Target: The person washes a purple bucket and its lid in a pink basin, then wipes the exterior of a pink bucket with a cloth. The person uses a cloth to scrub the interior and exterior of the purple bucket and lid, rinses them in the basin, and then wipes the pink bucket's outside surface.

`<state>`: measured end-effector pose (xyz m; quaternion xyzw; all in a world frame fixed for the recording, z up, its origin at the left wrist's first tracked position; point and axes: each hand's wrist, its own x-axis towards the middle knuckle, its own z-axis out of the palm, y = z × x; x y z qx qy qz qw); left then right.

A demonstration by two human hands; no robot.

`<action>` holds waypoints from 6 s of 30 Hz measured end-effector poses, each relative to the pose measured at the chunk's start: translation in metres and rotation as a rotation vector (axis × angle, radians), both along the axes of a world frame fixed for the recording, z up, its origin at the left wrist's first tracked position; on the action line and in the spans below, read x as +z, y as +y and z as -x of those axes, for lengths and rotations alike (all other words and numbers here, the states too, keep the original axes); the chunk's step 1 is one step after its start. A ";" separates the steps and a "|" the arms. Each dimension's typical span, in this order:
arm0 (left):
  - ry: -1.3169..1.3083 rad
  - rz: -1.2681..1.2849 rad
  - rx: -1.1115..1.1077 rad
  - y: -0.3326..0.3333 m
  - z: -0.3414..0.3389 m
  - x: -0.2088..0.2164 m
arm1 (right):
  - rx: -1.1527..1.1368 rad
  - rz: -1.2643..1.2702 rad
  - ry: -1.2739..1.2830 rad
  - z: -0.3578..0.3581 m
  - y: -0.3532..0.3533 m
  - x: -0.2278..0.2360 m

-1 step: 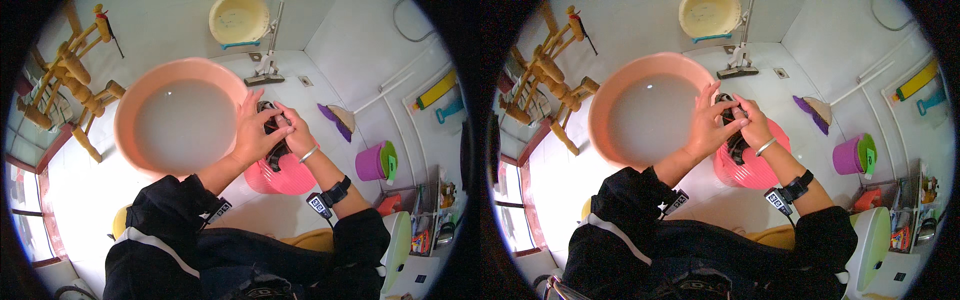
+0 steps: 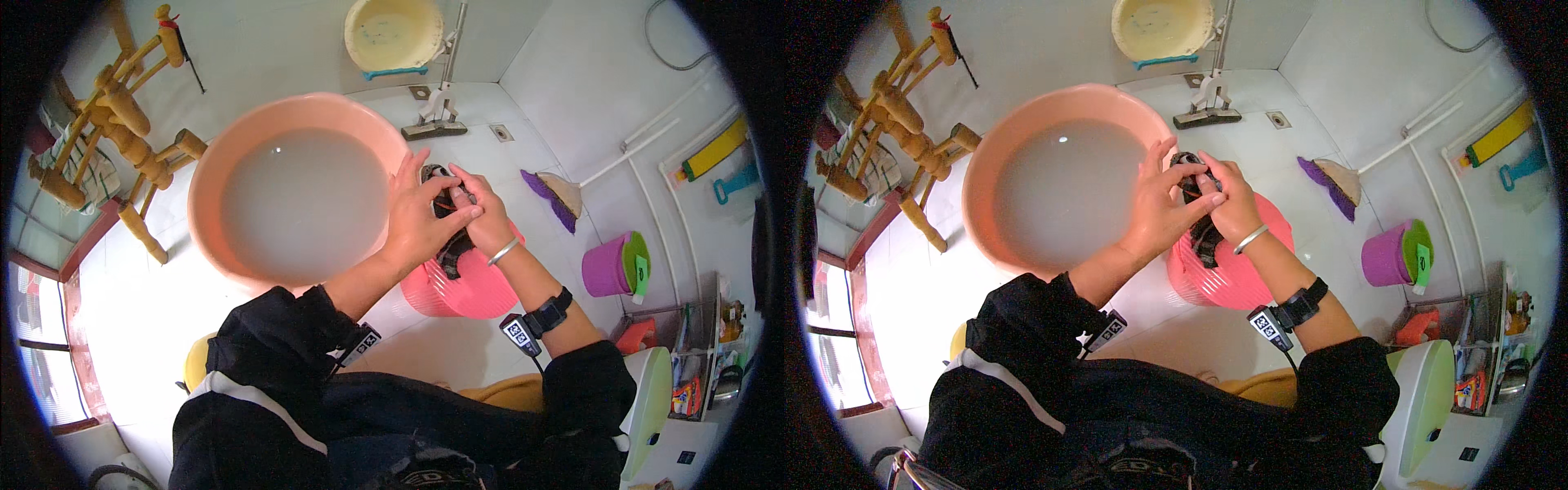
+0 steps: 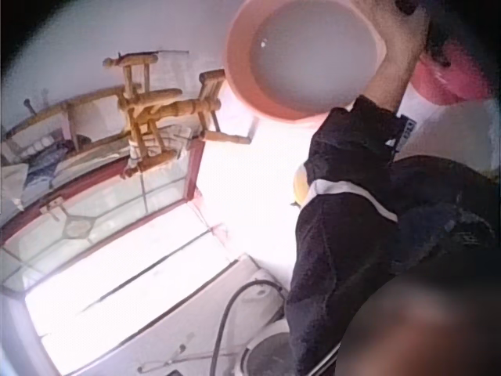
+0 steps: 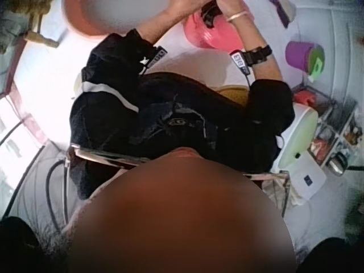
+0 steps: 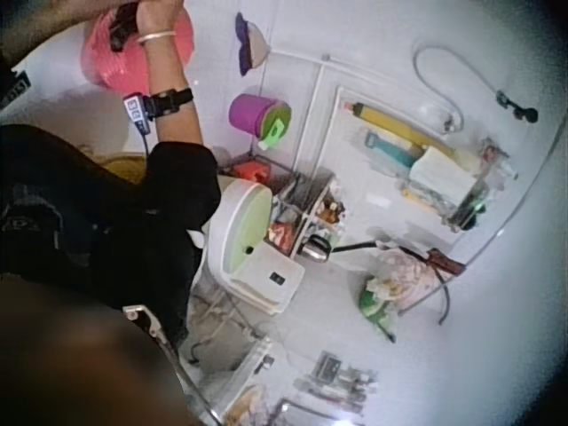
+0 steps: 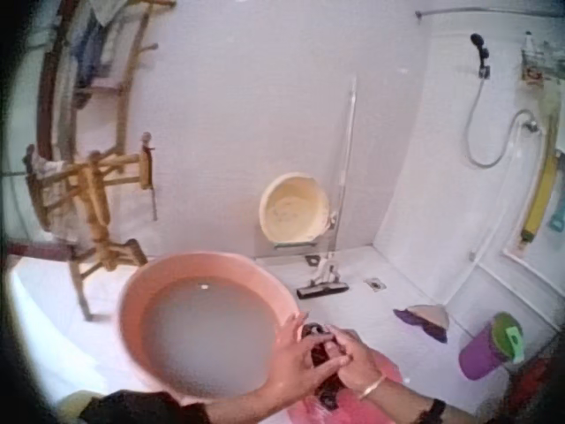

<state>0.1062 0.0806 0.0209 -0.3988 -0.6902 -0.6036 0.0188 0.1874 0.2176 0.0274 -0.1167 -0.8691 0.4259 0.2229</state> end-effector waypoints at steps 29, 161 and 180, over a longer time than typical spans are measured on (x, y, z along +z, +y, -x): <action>-0.422 0.266 0.091 -0.054 0.153 -0.082 | -0.209 0.592 -0.072 -0.010 0.037 -0.001; -0.689 0.034 0.042 0.065 -0.087 -0.193 | -0.416 -0.684 -0.170 -0.147 0.015 -0.030; -0.932 0.360 0.082 0.080 -0.073 -0.228 | -0.342 -0.678 -0.139 -0.155 0.019 -0.037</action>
